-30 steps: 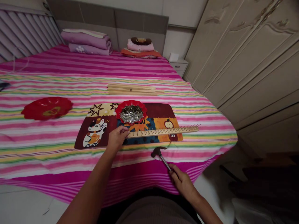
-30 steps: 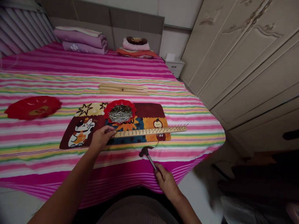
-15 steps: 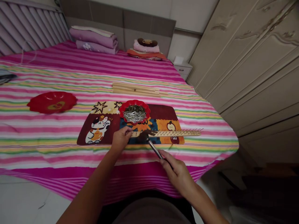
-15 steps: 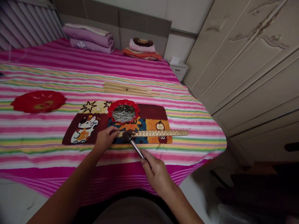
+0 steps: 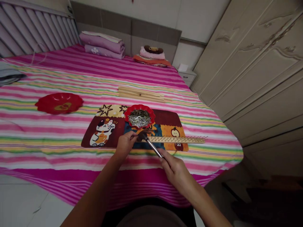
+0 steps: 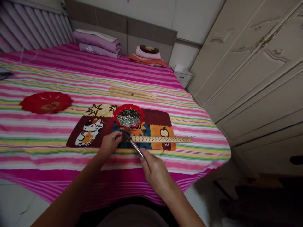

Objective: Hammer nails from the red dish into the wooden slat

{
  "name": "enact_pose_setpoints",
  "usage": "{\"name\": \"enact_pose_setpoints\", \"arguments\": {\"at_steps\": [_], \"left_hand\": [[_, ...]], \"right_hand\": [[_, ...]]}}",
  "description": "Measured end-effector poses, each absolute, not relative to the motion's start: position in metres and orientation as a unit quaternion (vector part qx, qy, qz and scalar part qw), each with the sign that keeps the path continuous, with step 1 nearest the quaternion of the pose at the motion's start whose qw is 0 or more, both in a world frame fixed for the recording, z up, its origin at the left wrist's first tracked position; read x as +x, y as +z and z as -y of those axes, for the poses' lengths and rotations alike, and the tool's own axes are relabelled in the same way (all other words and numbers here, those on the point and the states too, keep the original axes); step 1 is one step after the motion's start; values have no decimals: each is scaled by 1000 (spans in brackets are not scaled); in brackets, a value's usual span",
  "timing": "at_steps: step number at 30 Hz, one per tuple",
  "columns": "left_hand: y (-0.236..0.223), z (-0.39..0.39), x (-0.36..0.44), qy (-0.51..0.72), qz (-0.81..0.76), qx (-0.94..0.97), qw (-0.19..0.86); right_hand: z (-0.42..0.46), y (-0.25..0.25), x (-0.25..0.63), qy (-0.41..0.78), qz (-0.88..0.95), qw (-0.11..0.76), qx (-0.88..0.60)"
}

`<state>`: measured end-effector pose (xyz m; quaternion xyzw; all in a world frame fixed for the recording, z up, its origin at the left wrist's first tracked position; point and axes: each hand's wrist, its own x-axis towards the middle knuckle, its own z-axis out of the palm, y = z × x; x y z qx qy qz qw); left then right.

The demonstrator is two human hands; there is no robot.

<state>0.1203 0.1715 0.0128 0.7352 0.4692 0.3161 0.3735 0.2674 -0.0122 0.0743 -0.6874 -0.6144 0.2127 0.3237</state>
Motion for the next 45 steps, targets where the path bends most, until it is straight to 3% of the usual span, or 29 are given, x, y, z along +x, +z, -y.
{"name": "enact_pose_setpoints", "arguments": {"at_steps": [9,15,21,26,33,41,45], "left_hand": [[17,-180,113,296,-472,739,377],[44,-216,120,284,-491,812,138],[59,-251,151,93,-439,894,23],[66,-261,159,-6,-472,881,27],[71,-266,161,-14,-462,886,44],[72,-267,148,57,-468,880,55],[71,-269,140,153,-480,853,138]], "right_hand": [[85,6,292,335,545,311,-703],[95,-38,309,317,485,348,-737],[92,-47,308,324,467,372,-734],[92,-46,308,319,469,371,-735],[92,-44,307,315,475,369,-734],[92,-47,307,317,469,366,-739],[92,-50,308,309,474,367,-738]]}}
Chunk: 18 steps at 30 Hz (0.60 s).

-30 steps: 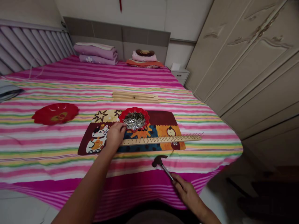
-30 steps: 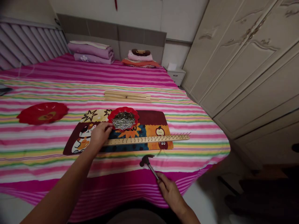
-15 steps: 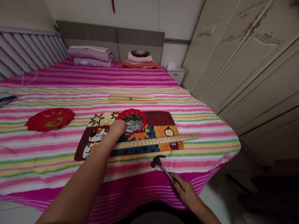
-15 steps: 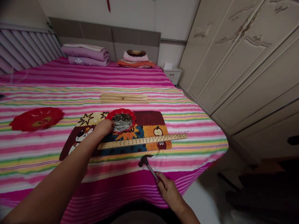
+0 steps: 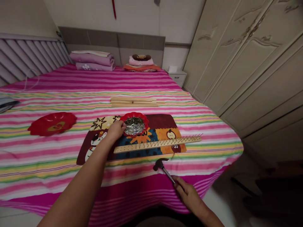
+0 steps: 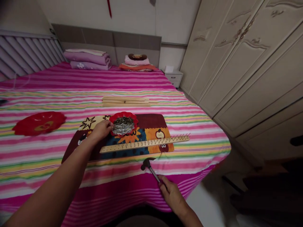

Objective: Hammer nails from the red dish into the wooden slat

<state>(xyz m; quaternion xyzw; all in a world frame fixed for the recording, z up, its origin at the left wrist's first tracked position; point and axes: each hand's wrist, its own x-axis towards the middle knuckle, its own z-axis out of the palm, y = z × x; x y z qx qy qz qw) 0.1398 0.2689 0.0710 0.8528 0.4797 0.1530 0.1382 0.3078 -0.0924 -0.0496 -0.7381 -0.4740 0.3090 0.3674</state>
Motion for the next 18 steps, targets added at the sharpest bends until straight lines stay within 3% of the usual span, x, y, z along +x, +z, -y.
{"name": "enact_pose_setpoints", "arguments": {"at_steps": [10,18], "left_hand": [[64,-254,130,369,-483,573,550],[67,-237,116,404,-428,463,662]], "right_hand": [[90,-43,305,307,468,378,-737],[92,-48,307,320,459,366,-743]]}}
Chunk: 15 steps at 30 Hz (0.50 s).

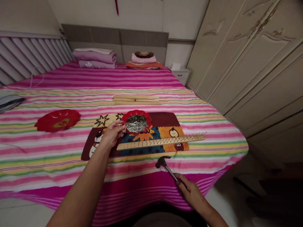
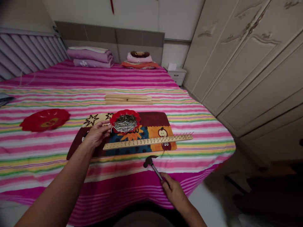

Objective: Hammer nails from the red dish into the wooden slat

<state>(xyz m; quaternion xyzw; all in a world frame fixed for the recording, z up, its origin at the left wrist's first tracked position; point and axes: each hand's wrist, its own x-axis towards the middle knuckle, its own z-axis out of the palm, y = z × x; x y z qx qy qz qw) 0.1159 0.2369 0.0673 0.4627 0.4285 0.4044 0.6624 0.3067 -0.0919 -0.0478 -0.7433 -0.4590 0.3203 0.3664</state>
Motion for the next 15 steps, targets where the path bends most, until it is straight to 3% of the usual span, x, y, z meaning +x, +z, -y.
{"name": "enact_pose_setpoints", "arguments": {"at_steps": [8,15], "left_hand": [[61,-206,107,351,-460,406,707],[37,-179,115,341,-472,492,647]], "right_hand": [[92,-44,306,316,448,373,-749],[92,-42,305,310,459,374,-744]]}}
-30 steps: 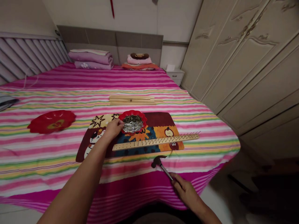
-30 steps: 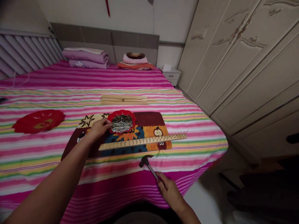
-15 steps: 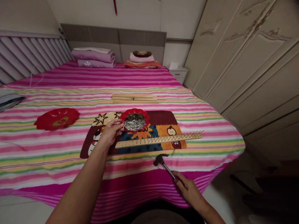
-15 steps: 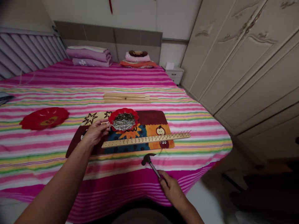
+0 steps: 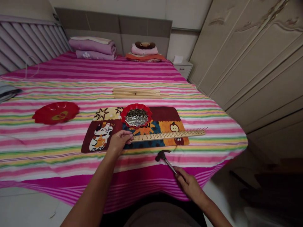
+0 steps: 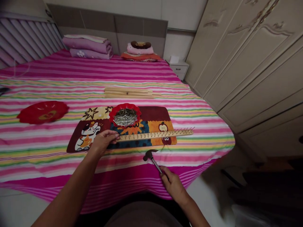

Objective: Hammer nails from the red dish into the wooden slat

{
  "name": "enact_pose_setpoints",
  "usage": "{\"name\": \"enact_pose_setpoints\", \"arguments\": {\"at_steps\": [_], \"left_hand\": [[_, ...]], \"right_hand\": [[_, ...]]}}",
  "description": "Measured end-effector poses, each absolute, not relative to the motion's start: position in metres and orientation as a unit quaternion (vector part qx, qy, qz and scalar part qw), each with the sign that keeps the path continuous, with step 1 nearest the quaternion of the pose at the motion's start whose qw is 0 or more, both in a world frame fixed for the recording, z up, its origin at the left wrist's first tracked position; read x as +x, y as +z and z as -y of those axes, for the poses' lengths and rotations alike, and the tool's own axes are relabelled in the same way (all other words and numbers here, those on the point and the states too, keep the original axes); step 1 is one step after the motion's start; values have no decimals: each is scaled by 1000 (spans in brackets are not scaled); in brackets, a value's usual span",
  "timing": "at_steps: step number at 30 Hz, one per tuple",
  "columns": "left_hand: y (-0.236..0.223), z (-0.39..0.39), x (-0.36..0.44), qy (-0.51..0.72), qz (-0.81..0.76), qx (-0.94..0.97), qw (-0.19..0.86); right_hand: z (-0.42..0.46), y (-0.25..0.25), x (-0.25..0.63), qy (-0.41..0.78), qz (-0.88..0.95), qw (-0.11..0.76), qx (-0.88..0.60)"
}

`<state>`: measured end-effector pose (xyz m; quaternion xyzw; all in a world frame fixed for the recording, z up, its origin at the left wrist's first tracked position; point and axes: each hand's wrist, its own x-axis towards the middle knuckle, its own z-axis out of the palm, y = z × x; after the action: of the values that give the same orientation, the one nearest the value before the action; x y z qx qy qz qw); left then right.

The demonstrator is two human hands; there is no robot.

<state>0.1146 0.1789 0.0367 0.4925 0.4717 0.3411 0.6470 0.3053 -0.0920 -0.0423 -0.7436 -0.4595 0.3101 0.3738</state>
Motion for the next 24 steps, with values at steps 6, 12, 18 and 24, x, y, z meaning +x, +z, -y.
{"name": "enact_pose_setpoints", "arguments": {"at_steps": [6,12,18,24], "left_hand": [[33,-176,119,334,-484,528,613],[34,-171,119,318,-494,564,580],[32,-165,118,284,-512,614,529],[17,-166,116,287,-502,664,474]], "right_hand": [[92,-41,304,305,458,364,-751],[93,-45,306,296,465,358,-753],[94,-28,297,303,497,363,-728],[59,39,275,252,543,391,-699]]}}
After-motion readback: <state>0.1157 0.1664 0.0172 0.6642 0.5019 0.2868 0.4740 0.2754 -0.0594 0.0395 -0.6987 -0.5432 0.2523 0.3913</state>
